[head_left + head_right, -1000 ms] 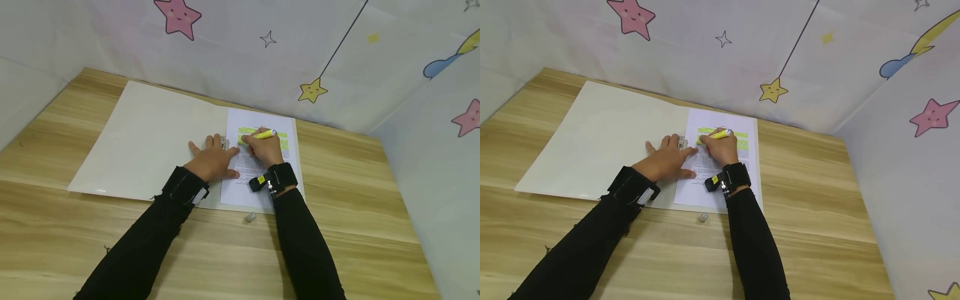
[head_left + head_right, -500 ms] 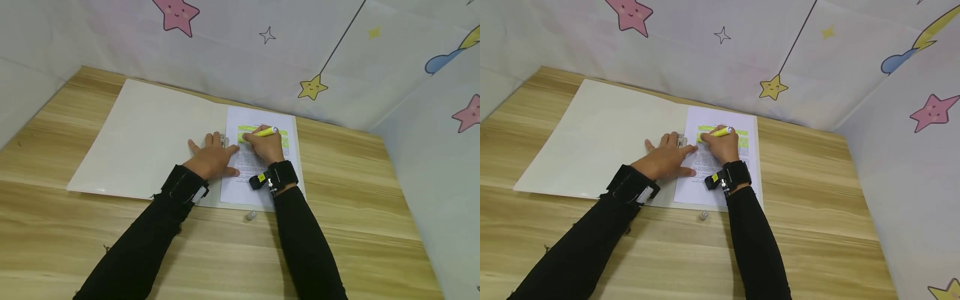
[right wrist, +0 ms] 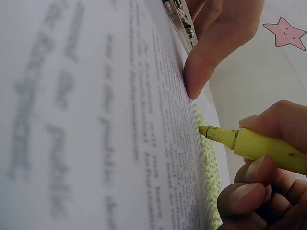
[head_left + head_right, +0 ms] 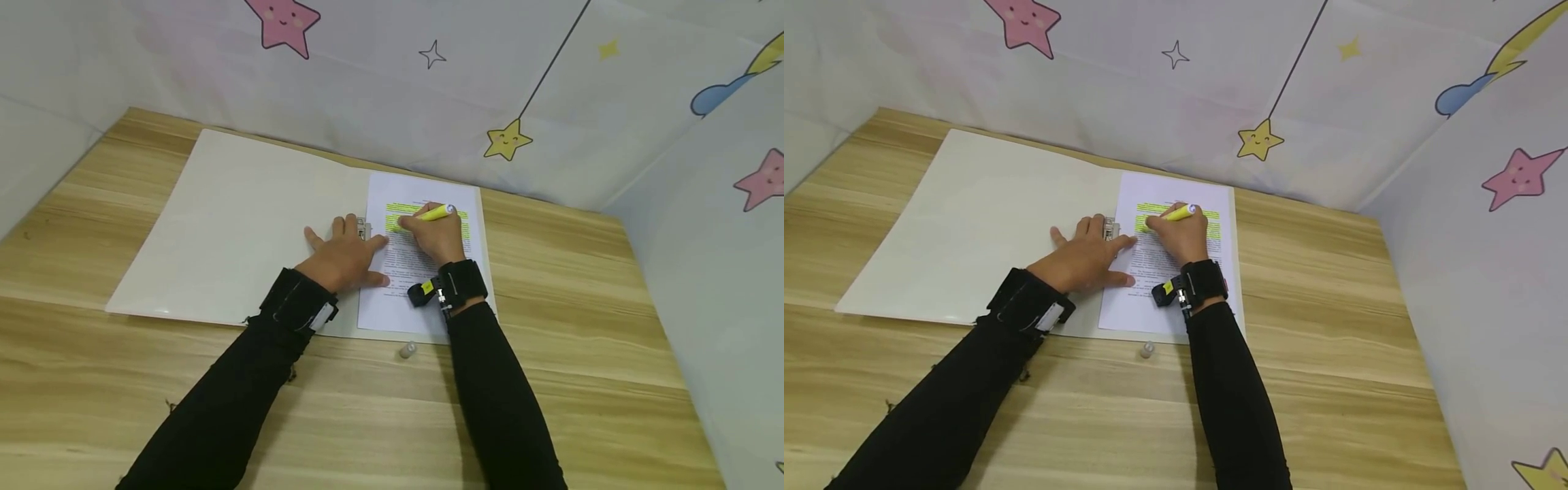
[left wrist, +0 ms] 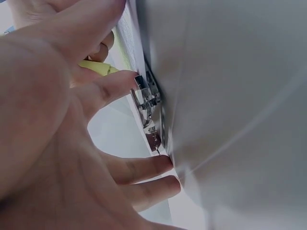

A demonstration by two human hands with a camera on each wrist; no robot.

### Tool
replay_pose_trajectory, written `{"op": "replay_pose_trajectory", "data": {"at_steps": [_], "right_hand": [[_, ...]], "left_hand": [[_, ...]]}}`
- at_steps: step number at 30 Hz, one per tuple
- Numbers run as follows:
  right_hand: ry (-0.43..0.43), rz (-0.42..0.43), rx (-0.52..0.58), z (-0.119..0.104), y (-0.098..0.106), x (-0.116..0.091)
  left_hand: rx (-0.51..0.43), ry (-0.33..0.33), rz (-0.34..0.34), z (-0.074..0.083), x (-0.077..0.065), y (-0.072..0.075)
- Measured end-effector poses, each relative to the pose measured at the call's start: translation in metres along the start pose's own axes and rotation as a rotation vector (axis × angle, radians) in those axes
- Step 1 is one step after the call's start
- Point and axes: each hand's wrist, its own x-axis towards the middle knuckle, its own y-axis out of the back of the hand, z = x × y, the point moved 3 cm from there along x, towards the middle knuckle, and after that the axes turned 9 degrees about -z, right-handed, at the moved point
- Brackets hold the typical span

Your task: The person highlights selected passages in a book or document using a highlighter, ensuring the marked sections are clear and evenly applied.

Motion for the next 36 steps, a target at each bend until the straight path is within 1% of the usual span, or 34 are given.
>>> {"op": "replay_pose_trajectory", "data": {"at_steps": [6, 12, 18, 22, 28, 36], "right_hand": [[-0.004, 0.024, 0.009, 0.001, 0.003, 0.001], [0.000, 0.023, -0.003, 0.003, 0.004, 0.003], [0.000, 0.040, -0.007, 0.004, 0.007, 0.002], [-0.002, 0.032, -0.005, 0.004, 0.009, 0.002], [-0.033, 0.014, 0.006, 0.006, 0.011, 0.003], [-0.021, 0.019, 0.005, 0.009, 0.016, 0.004]], "left_hand": [[-0.010, -0.004, -0.003, 0.000, -0.002, 0.001], [-0.016, 0.000, -0.009, 0.000, -0.001, 0.001], [-0.024, 0.002, -0.022, 0.000, 0.000, -0.001], [-0.021, 0.000, -0.014, 0.000, 0.002, -0.001], [-0.024, 0.001, -0.007, 0.000, 0.001, -0.001], [-0.025, 0.003, 0.000, 0.001, 0.002, -0.001]]}}
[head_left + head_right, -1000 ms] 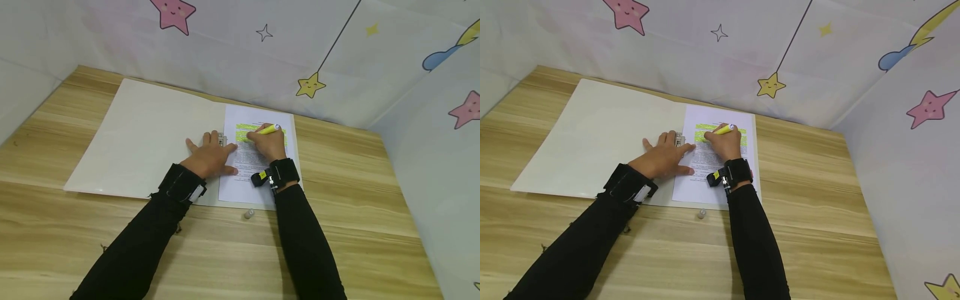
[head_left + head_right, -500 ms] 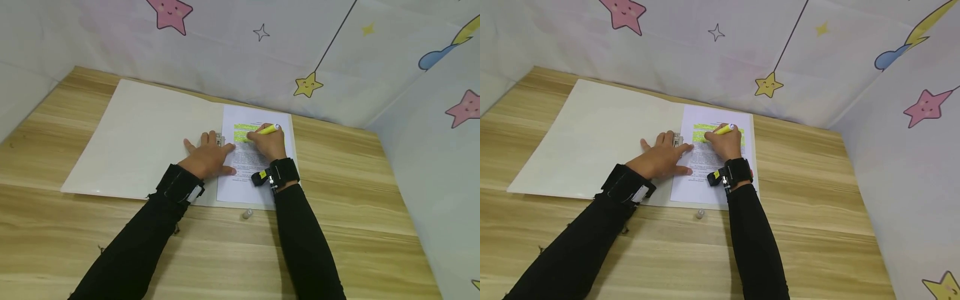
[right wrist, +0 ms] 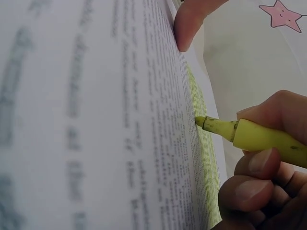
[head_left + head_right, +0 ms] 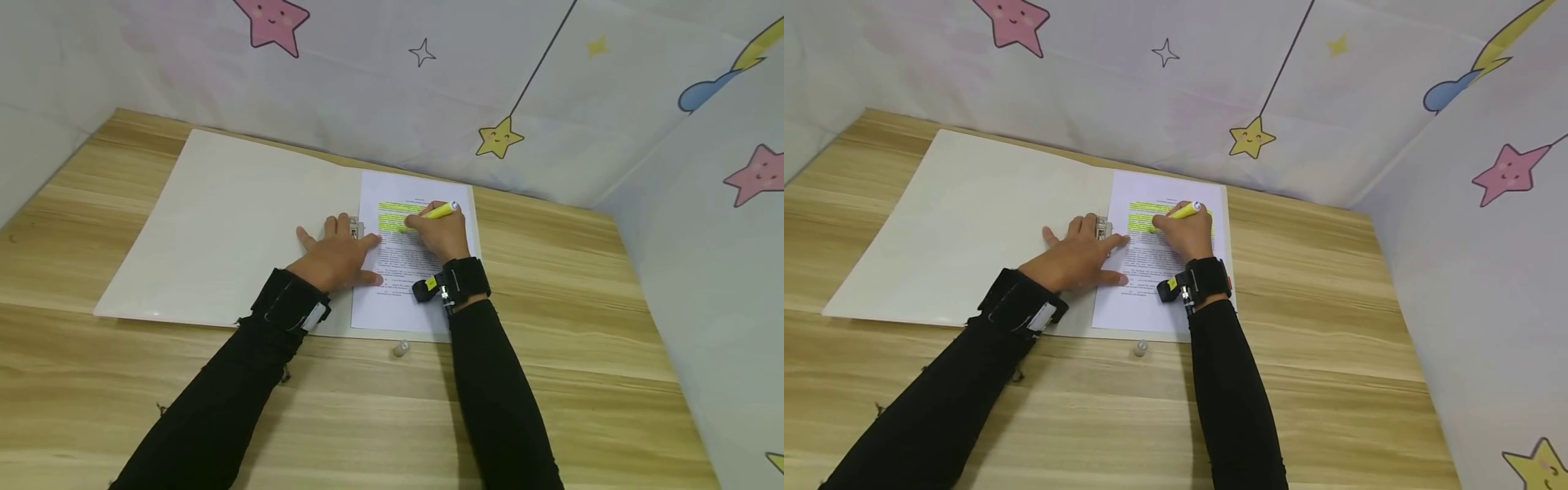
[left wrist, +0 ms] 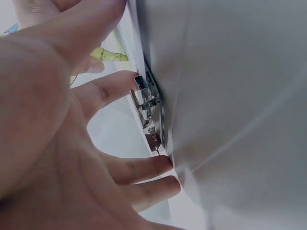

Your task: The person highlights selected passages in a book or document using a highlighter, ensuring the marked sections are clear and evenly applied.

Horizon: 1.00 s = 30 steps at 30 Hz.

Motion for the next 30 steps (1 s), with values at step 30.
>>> {"op": "replay_pose_trajectory", "data": {"at_steps": [30], "right_hand": [[0.006, 0.003, 0.053, 0.010, 0.014, 0.003]], "left_hand": [[-0.015, -0.011, 0.038, 0.001, -0.001, -0.002]]}}
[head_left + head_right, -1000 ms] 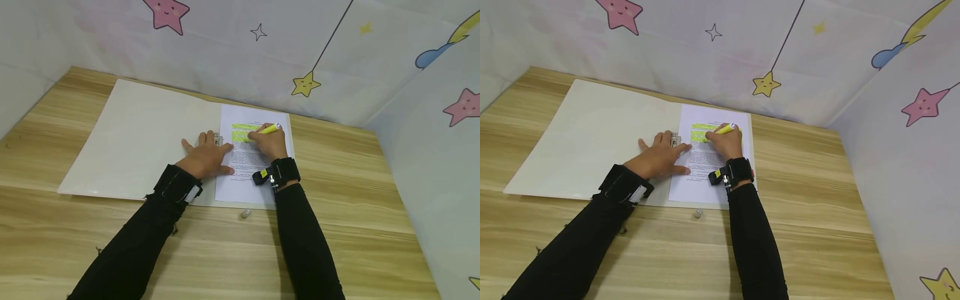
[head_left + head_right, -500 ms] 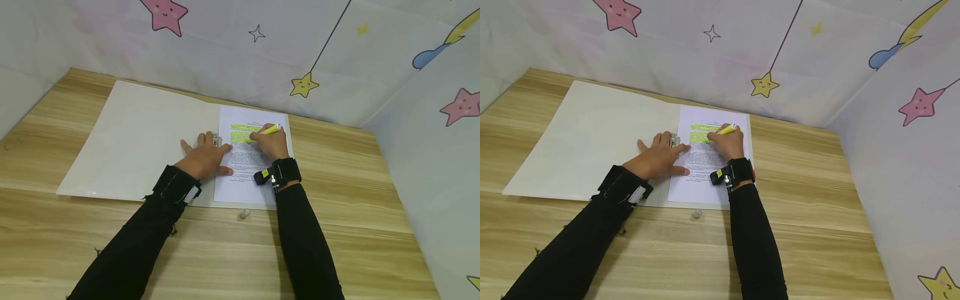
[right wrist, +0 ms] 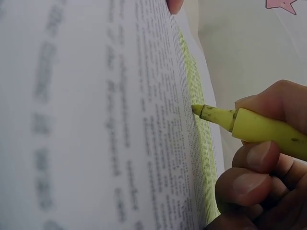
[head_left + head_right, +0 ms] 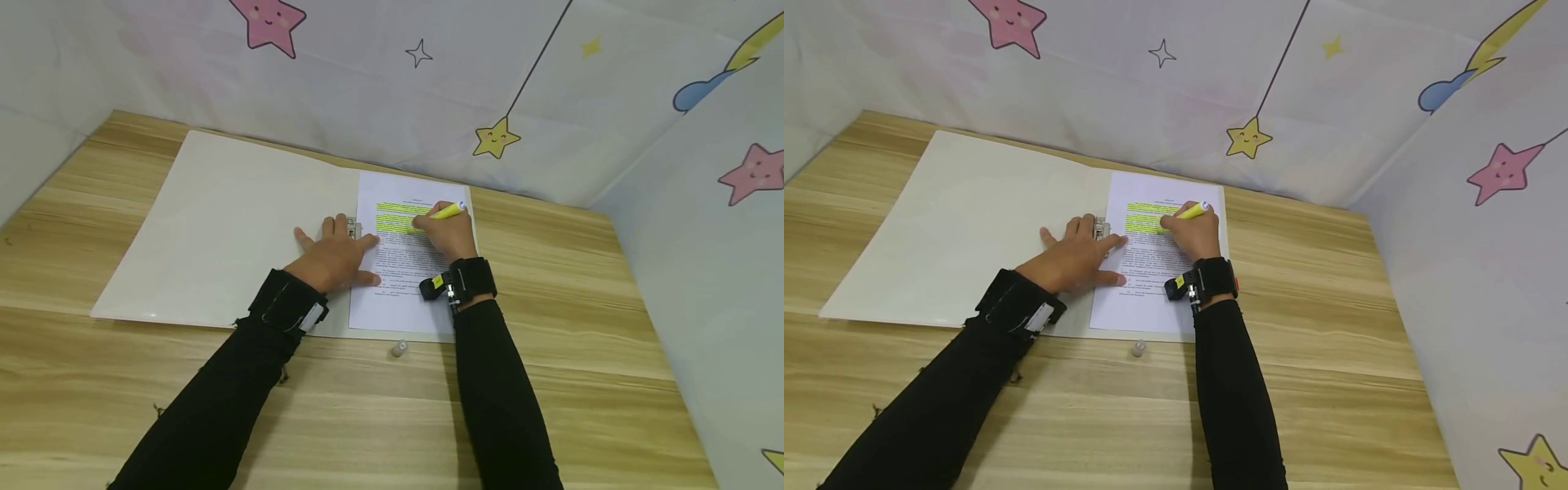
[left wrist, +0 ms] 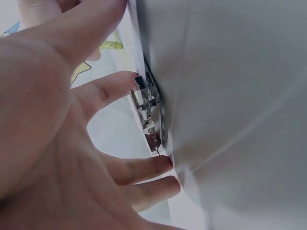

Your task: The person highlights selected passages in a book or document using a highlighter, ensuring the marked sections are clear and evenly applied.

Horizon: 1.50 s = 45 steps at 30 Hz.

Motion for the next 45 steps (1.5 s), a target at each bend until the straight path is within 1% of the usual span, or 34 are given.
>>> {"op": "replay_pose_trajectory", "data": {"at_steps": [6, 11, 14, 29, 33, 38, 45], "right_hand": [[-0.007, -0.007, 0.021, 0.002, 0.002, 0.001], [-0.016, -0.003, 0.016, 0.005, 0.006, 0.002], [-0.020, -0.015, 0.015, 0.005, 0.007, 0.003], [-0.061, -0.028, -0.031, 0.008, 0.015, 0.004], [-0.052, -0.035, -0.022, 0.008, 0.017, 0.005], [-0.028, -0.023, -0.021, 0.009, 0.021, 0.004], [-0.048, -0.020, -0.033, 0.009, 0.023, 0.004]], "left_hand": [[0.005, 0.003, -0.003, 0.000, 0.001, -0.001], [0.001, 0.000, -0.009, 0.000, 0.001, 0.000], [0.001, -0.004, -0.008, 0.000, 0.000, 0.001], [0.006, -0.008, 0.001, 0.000, -0.001, 0.000], [0.009, -0.007, 0.000, 0.001, -0.001, 0.001], [0.001, -0.002, -0.004, 0.002, 0.000, 0.001], [0.001, 0.007, -0.018, 0.002, -0.001, 0.002]]}}
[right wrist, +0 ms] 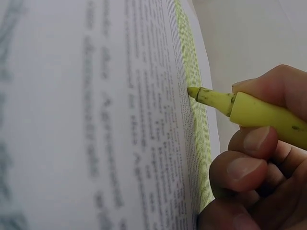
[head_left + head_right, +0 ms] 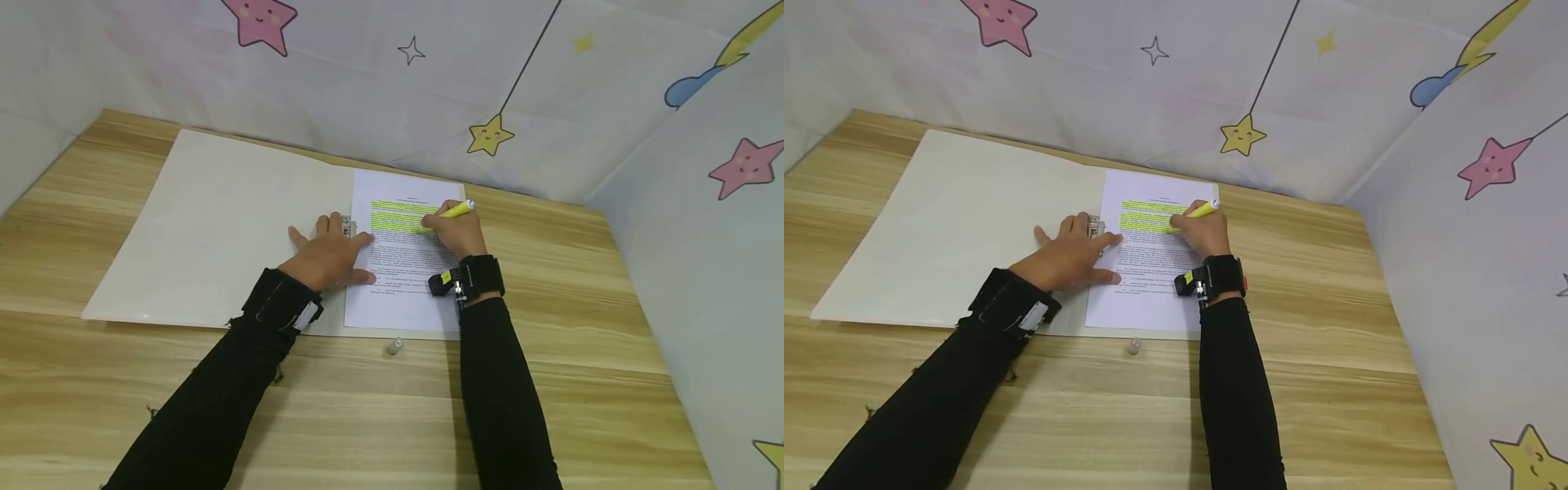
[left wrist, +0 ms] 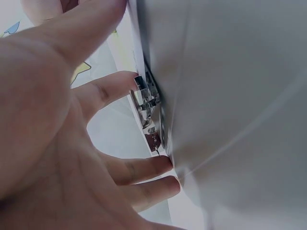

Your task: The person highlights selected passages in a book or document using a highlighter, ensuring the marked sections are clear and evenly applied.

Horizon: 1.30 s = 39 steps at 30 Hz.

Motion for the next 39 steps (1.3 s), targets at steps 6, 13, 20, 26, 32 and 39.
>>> {"op": "replay_pose_trajectory", "data": {"at_steps": [6, 13, 20, 26, 32, 39], "right_hand": [[-0.022, 0.000, 0.009, 0.001, 0.002, 0.001], [-0.033, -0.001, 0.018, 0.003, 0.004, 0.001], [-0.027, -0.012, 0.008, 0.005, 0.007, 0.000], [-0.048, -0.006, 0.028, 0.006, 0.010, -0.001], [-0.038, -0.012, -0.010, 0.007, 0.012, 0.000], [-0.028, 0.002, -0.014, 0.008, 0.017, -0.001]], "left_hand": [[-0.001, -0.001, 0.001, 0.000, 0.000, 0.000], [-0.004, 0.001, 0.003, -0.001, 0.001, 0.000], [-0.004, -0.002, 0.001, -0.001, 0.001, -0.001], [-0.013, -0.007, 0.004, -0.001, 0.001, 0.000], [-0.015, -0.010, 0.004, -0.002, 0.000, 0.000], [-0.010, -0.012, 0.005, -0.001, 0.001, 0.000]]}}
